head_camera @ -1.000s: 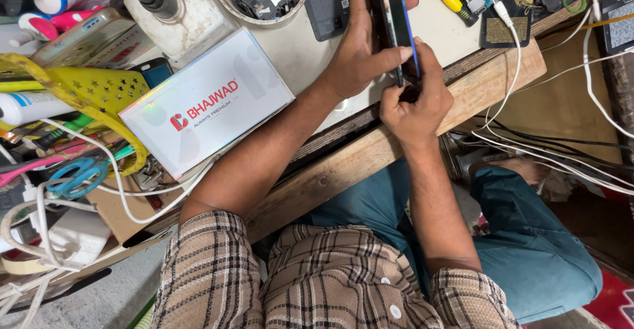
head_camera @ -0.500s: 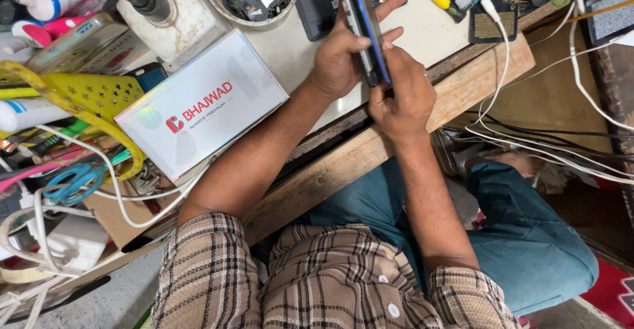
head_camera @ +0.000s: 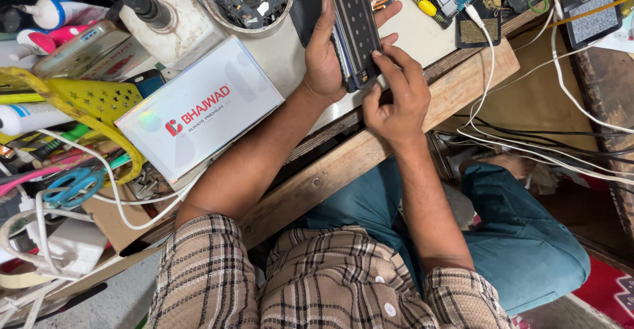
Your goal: The person uses a screwdriver to remove screws from the back of a smartphone, then separates the back cover to reveal the internal components. The person continues to manipulate the phone's internal parts and battery.
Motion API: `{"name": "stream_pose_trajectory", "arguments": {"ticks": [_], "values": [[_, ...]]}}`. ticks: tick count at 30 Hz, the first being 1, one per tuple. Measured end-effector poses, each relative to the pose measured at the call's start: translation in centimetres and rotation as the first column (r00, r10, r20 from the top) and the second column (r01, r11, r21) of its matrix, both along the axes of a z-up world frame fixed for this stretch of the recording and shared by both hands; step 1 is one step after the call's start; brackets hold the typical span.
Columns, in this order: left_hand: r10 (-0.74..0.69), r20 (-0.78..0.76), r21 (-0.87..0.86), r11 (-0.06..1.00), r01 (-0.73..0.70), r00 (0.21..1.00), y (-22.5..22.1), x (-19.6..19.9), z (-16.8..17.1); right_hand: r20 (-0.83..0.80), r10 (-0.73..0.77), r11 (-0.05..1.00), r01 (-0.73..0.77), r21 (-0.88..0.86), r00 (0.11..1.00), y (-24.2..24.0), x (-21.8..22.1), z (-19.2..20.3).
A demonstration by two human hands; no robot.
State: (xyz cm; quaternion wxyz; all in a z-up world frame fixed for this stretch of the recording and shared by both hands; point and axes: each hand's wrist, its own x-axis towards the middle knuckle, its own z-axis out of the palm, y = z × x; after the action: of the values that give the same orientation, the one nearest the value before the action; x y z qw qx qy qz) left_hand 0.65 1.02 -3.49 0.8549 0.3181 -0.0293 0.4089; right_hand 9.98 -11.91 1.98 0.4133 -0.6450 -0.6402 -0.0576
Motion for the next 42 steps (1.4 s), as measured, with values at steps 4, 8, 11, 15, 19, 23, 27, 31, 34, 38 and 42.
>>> {"name": "stream_pose_trajectory", "arguments": {"ticks": [4,8,11,15,19,23,27,31,34,38,42], "values": [[0.003,-0.008,0.017,1.000,-0.003,1.000,0.0,0.0,-0.1,-0.276,0.107,0.993,-0.117,-0.020,0.955,0.0,0.0,0.8],[-0.004,-0.023,0.040,0.999,0.005,1.000,0.0,0.1,-0.4,-0.348,0.034,0.991,-0.077,-0.111,0.937,0.3,0.0,1.2],[-0.006,-0.021,0.060,0.998,0.007,1.000,0.0,-0.1,-0.5,-0.340,0.026,0.994,-0.062,-0.094,0.940,0.2,-0.1,1.1],[-0.020,-0.012,0.077,0.997,0.021,1.000,-0.1,-0.1,-0.5,-0.297,0.016,0.999,-0.028,-0.035,0.955,0.1,-0.1,0.7],[-0.032,-0.029,0.068,0.997,0.034,0.999,-0.1,-0.3,-0.4,-0.371,-0.014,0.998,-0.007,-0.055,0.928,-0.2,0.1,-0.1],[-0.042,-0.025,0.078,0.996,0.044,0.999,0.1,-0.3,-0.5,-0.607,0.030,0.996,-0.073,-0.047,0.794,-0.5,0.6,-1.1],[-0.050,-0.009,-0.016,0.999,0.050,0.999,-0.2,-0.4,-0.9,-0.748,0.159,0.984,-0.163,0.069,0.644,-0.1,2.0,-2.2],[-0.103,0.028,-0.176,0.979,0.106,0.994,-0.5,-0.4,-1.1,-0.898,0.211,0.967,-0.220,0.132,0.386,-0.2,3.2,-2.8],[-0.108,-0.019,-0.192,0.976,0.102,0.994,-0.6,-0.5,-1.1,-0.960,0.162,0.980,-0.148,0.130,0.229,-0.7,3.6,-2.9],[-0.147,-0.031,-0.186,0.973,0.139,0.989,-0.5,-0.6,-1.0,-0.972,0.187,0.968,-0.193,0.158,0.143,-1.2,4.3,-2.8],[-0.196,0.067,-0.103,0.974,0.202,0.978,-0.7,-0.5,-1.2,-0.975,0.221,0.956,-0.194,0.222,-0.027,-1.3,5.3,-2.8]]}}
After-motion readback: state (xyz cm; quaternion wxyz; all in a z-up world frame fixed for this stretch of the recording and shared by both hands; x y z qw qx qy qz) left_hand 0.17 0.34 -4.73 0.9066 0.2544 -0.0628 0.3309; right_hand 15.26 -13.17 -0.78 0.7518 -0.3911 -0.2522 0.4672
